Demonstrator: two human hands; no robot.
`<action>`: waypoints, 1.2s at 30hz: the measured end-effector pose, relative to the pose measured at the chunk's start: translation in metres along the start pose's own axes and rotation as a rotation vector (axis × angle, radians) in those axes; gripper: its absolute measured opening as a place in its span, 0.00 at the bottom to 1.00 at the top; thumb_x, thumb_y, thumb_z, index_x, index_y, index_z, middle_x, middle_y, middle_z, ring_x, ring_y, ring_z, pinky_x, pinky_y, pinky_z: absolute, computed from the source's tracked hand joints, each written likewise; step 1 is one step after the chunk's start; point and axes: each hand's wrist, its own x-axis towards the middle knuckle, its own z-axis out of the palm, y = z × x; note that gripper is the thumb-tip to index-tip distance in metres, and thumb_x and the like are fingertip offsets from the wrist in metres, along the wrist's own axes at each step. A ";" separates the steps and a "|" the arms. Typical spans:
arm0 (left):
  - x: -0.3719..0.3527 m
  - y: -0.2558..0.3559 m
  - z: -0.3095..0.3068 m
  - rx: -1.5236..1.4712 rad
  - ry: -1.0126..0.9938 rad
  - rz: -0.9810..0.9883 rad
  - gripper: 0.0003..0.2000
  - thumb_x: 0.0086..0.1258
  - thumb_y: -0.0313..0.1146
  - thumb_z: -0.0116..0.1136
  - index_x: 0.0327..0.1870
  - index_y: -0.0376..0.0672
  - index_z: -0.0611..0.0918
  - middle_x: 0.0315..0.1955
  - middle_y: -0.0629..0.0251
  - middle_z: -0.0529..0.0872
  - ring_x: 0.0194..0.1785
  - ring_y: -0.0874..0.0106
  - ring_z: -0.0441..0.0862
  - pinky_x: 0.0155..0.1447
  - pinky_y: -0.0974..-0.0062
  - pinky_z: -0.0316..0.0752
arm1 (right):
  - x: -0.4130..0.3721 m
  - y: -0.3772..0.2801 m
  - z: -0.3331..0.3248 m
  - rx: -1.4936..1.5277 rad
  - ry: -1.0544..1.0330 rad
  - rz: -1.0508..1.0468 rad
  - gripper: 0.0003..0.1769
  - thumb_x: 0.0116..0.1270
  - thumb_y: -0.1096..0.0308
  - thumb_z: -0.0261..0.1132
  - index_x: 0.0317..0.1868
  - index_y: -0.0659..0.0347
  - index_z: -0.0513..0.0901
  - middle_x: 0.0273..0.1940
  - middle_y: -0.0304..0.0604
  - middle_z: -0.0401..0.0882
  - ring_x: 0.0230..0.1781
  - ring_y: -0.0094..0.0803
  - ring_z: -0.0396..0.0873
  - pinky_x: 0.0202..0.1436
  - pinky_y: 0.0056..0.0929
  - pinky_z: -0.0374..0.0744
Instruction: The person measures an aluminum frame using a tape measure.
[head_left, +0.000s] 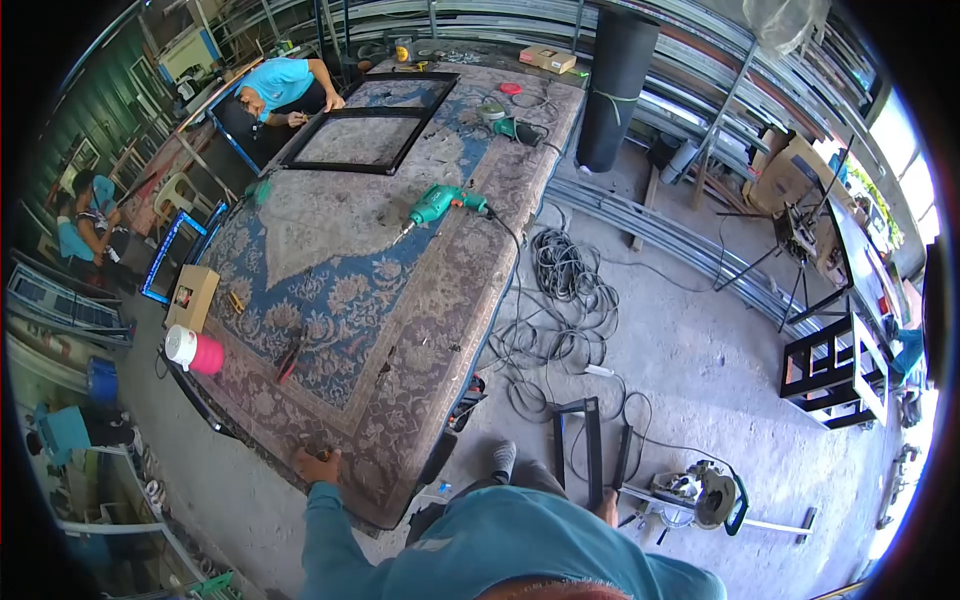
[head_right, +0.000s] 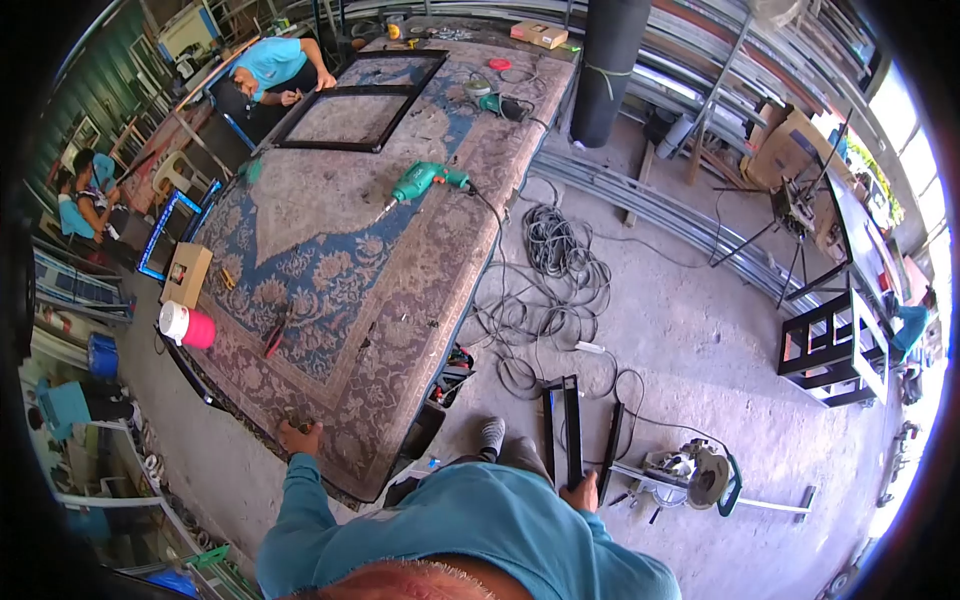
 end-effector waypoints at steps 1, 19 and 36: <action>0.003 0.003 -0.002 -0.001 -0.051 -0.056 0.53 0.56 0.51 0.74 0.77 0.47 0.49 0.72 0.43 0.53 0.71 0.43 0.59 0.73 0.36 0.64 | -0.019 0.002 -0.007 0.023 0.078 0.025 0.41 0.46 0.63 0.72 0.61 0.61 0.65 0.48 0.64 0.79 0.51 0.60 0.79 0.55 0.49 0.77; 0.062 -0.026 0.034 0.105 -0.119 0.422 0.43 0.50 0.46 0.78 0.64 0.29 0.71 0.57 0.41 0.79 0.52 0.51 0.82 0.55 0.56 0.79 | -0.116 0.016 -0.086 0.130 0.265 -0.001 0.21 0.53 0.72 0.63 0.49 0.56 0.73 0.43 0.54 0.79 0.47 0.58 0.78 0.46 0.53 0.76; -0.318 -0.013 0.086 -0.216 -1.400 0.601 0.19 0.69 0.43 0.58 0.56 0.44 0.79 0.42 0.64 0.85 0.44 0.66 0.85 0.37 0.64 0.81 | -0.302 0.146 -0.105 0.294 0.393 0.024 0.24 0.55 0.61 0.73 0.52 0.56 0.79 0.41 0.55 0.84 0.45 0.57 0.81 0.46 0.50 0.78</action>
